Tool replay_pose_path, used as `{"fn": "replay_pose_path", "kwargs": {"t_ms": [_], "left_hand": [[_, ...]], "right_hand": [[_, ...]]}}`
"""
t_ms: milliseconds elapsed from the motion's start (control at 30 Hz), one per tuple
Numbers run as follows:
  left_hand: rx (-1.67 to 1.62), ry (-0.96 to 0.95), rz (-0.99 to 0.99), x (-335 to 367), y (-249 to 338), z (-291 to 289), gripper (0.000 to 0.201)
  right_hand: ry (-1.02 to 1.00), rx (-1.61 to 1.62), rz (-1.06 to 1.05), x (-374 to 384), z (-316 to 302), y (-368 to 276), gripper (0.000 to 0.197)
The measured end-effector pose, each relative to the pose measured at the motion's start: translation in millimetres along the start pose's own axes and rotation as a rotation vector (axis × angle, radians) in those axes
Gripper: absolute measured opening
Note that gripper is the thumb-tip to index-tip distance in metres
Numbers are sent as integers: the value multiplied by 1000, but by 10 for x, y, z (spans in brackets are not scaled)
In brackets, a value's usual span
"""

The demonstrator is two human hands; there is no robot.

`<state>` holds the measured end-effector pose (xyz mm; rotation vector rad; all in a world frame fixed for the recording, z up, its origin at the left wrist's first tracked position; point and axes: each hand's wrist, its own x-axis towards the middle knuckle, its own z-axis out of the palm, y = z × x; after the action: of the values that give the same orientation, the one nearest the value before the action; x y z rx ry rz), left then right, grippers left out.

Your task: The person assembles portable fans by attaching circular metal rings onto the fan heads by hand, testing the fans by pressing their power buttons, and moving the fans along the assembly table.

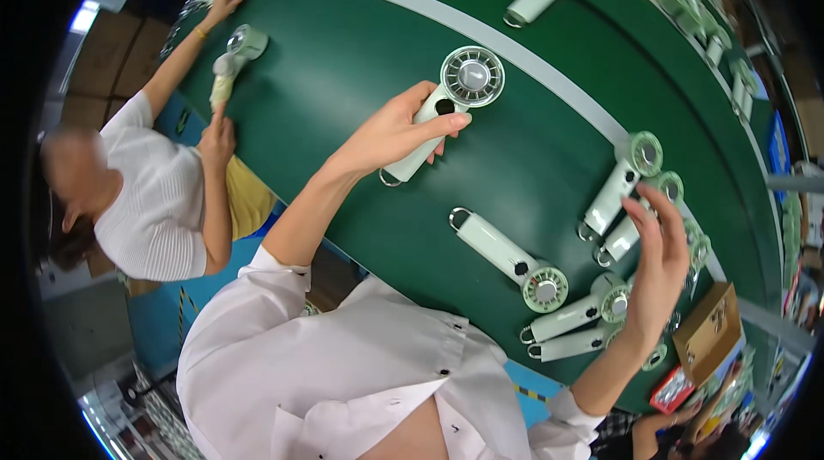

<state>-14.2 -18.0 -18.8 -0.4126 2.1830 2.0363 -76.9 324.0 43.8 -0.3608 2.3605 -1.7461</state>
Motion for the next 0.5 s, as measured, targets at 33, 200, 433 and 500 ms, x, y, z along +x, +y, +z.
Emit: {"fn": "replay_pose_path", "kwargs": {"t_ms": [33, 200, 433, 500], "left_hand": [[5, 33, -1, 10, -35, -101, 60], [-63, 201, -39, 66, -194, -450, 54], [-90, 329, -30, 21, -171, -563, 47], [-95, 299, -12, -26, -24, -439, 47]], "right_hand": [[18, -12, 5, -25, -65, 45, 35], [79, 42, 38, -157, -288, 230, 31], [205, 24, 71, -258, -382, 289, 31], [290, -124, 71, -221, -297, 251, 32]]}}
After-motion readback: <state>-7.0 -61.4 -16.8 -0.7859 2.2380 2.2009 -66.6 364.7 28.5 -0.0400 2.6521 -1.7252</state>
